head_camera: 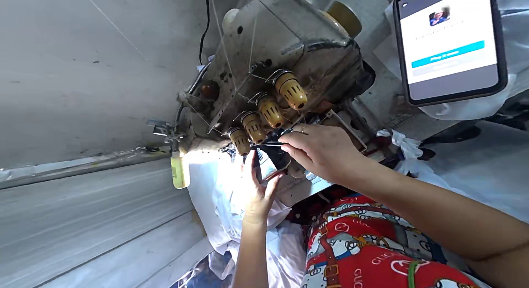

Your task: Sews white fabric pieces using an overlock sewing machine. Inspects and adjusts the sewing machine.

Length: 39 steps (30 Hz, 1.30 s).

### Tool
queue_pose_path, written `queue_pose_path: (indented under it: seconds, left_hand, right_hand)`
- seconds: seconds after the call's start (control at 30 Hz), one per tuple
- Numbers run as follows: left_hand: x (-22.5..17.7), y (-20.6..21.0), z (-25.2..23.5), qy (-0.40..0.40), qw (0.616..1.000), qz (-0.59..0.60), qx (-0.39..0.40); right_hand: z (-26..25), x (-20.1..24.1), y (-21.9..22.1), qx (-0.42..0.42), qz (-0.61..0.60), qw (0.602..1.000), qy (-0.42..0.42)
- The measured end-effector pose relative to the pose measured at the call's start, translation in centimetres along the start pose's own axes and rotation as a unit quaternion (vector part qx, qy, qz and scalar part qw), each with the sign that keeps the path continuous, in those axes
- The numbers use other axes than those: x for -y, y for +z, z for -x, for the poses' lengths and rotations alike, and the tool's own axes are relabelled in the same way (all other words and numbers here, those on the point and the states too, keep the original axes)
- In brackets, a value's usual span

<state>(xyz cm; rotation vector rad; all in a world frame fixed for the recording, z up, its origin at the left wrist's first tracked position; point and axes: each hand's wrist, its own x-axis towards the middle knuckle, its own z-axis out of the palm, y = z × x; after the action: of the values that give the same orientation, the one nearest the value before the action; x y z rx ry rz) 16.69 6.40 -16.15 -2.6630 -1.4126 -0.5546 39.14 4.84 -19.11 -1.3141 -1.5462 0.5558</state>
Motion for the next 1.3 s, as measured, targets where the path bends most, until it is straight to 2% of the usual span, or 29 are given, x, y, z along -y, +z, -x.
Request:
queue_pose_path:
  seconds: [0.17, 0.47, 0.63, 0.93, 1.23, 1.3]
  left_hand:
    - [-0.1, 0.0, -0.1, 0.008, 1.000, 0.007, 0.002]
    - [-0.4, -0.1, -0.1, -0.009, 0.999, 0.033, 0.009]
    - [-0.3, -0.2, -0.1, -0.010, 0.999, 0.039, 0.013]
    - [0.2, 0.2, 0.0, 0.004, 0.991, 0.131, -0.013]
    - [0.6, -0.3, 0.2, -0.027, 0.993, 0.118, 0.012]
    - [0.5, -1.0, 0.2, -0.024, 0.993, 0.117, -0.015]
  right_hand:
    - [0.0, 0.2, 0.3, -0.011, -0.026, 1.000, 0.010]
    - [-0.3, 1.2, 0.4, 0.017, -0.020, 0.998, 0.050]
    - [-0.3, 1.1, 0.7, 0.011, -0.020, 0.999, 0.042]
    - [1.0, -0.1, -0.8, -0.019, -0.010, 1.000, 0.019]
    - [2.1, -1.1, -1.5, -0.047, -0.026, 0.998, 0.021]
    - [2.2, -1.4, -2.4, -0.052, -0.026, 0.998, 0.021]
